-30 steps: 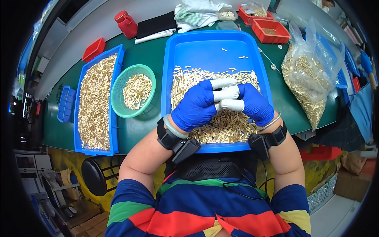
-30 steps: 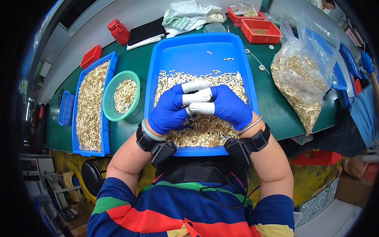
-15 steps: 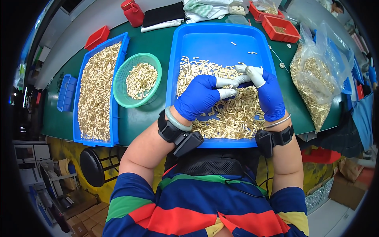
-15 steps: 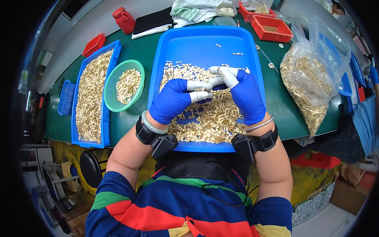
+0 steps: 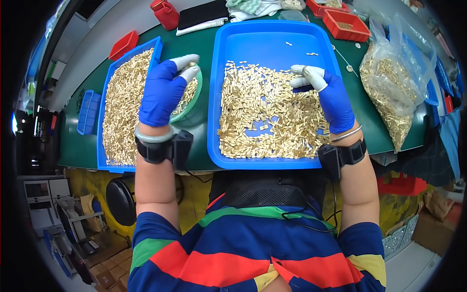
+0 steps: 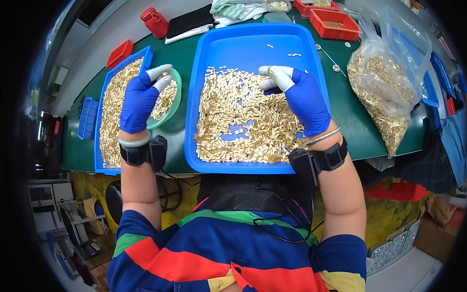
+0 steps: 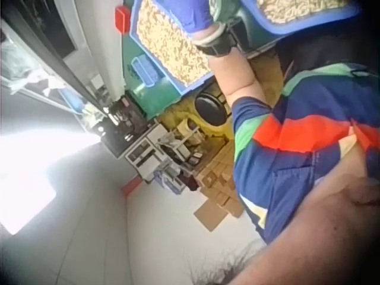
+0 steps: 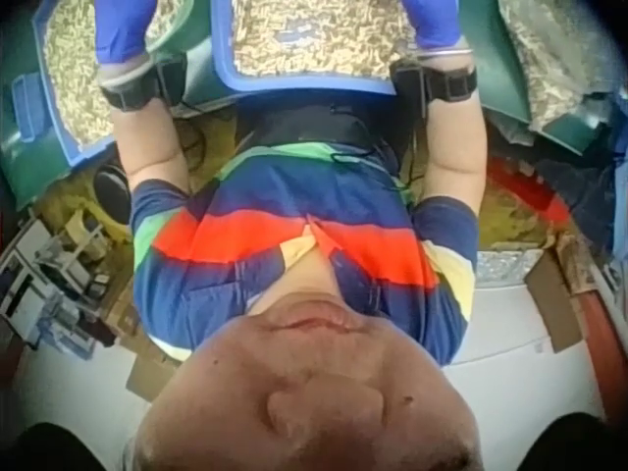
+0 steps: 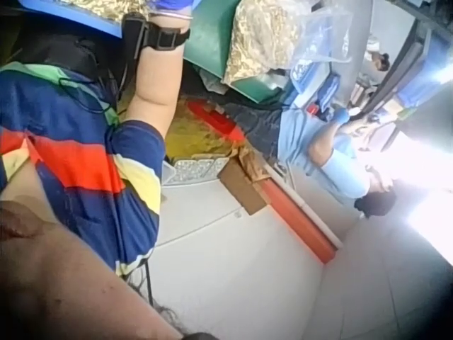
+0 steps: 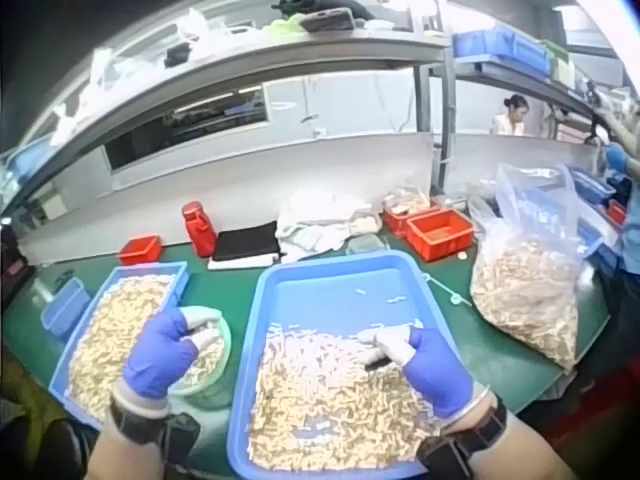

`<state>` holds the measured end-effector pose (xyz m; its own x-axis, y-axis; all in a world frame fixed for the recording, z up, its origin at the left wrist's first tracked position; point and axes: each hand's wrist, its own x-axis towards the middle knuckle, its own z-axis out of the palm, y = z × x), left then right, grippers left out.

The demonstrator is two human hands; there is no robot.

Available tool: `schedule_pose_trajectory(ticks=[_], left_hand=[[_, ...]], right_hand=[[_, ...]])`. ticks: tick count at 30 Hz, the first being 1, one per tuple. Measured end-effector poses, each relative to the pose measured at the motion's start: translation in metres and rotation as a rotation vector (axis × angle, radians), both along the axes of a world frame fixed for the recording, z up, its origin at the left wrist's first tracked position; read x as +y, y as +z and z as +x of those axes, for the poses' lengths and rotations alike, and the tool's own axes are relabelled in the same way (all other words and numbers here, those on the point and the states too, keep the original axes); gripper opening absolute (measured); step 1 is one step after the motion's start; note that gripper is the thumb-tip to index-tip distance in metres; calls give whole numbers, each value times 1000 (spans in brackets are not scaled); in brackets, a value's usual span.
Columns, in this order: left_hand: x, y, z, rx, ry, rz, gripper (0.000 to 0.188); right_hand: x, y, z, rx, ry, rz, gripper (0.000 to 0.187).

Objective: The person picks up a small metal component from a blue tray, rotates it between their fingers to inspect it, and places it into a green bowl. This process is repeated for several more pieces, with the person occasionally shifting the remaining components in the tray.

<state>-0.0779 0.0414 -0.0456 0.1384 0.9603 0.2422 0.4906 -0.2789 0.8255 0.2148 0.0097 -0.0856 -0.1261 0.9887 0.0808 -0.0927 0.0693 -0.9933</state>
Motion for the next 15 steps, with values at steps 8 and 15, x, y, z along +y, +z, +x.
schedule_pose_trajectory(ticks=[8,15], left_hand=[[-4,-20,74,551,-655,341,54],[1,-43,132,942,-771,228,31]], right_hand=[[-2,3,3,47,-42,19,29],[-1,-3,4,103,-19,1,27]])
